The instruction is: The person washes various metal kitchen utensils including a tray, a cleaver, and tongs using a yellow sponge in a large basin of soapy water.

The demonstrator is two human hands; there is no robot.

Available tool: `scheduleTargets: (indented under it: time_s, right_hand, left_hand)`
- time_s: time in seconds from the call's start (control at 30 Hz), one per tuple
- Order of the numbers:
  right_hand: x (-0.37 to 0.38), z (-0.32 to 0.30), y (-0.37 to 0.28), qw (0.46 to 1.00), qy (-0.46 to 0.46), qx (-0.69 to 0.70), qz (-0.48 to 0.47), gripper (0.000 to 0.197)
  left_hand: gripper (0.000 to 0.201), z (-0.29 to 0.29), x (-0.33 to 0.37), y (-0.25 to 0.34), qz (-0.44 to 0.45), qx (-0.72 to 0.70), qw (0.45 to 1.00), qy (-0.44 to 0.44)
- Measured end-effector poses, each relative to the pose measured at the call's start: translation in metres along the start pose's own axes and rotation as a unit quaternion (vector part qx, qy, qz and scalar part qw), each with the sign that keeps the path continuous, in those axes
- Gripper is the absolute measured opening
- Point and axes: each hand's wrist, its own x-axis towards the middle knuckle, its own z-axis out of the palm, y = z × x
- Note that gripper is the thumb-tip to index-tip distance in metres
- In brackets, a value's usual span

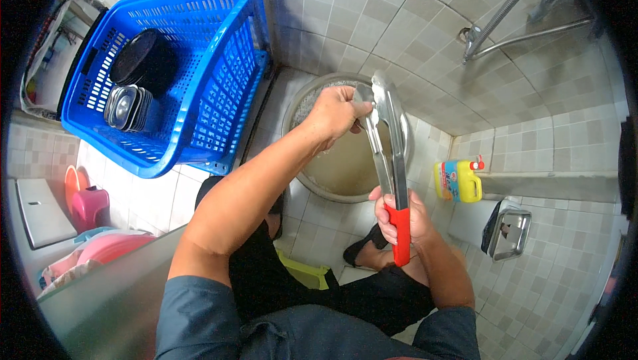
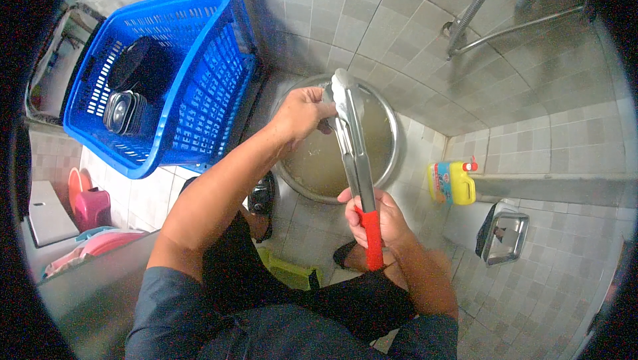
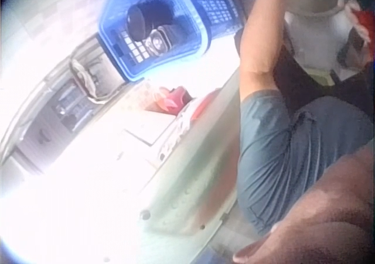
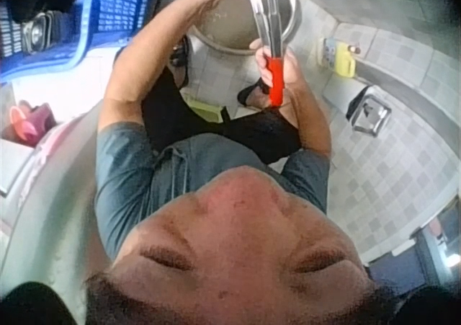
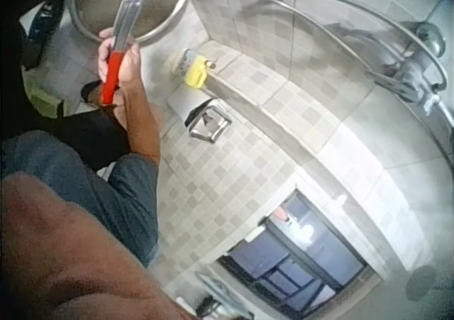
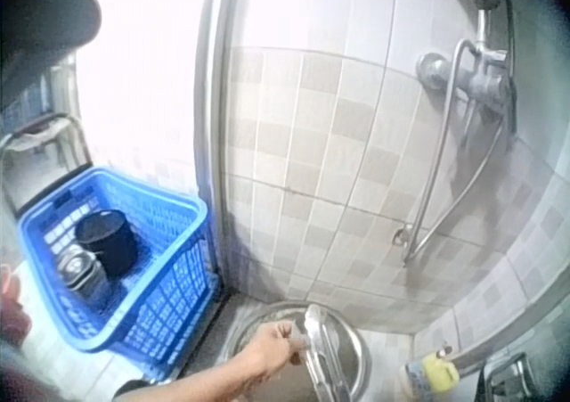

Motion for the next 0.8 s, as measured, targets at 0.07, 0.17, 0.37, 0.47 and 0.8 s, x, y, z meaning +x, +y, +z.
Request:
scheduleTargets:
  time_s: [0.07,0.17,0.37,0.47,0.8]
  right_hand:
    - [0.0,-0.001,0.0,1.0,-0.009,0.008,-0.001,0.032]
    - [-0.001,0.0,-0.001,1.0,0.002,0.003,0.007,0.033]
    - [-0.005,0.003,-0.002,1.0,-0.011,-0.003,0.016,0.032]
    - [-0.007,0.001,0.0,1.0,-0.006,0.008,0.023,0.032]
    - [0.0,-0.002,0.006,0.999,0.033,0.036,-0.001,0.031]
  left_hand:
    - [0.022,0.002,0.001,0.0,0.005,0.007,1.0,0.016]
    - [0.036,0.002,0.002,0.001,0.01,0.035,0.998,0.047]
    - [0.05,-0.005,0.002,0.008,0.058,0.16,0.982,0.081]
    - [0.047,0.0,-0.004,0.006,0.07,0.109,0.99,0.061]
    - [0.032,0.035,-0.018,-0.043,-0.03,-0.07,0.997,-0.009]
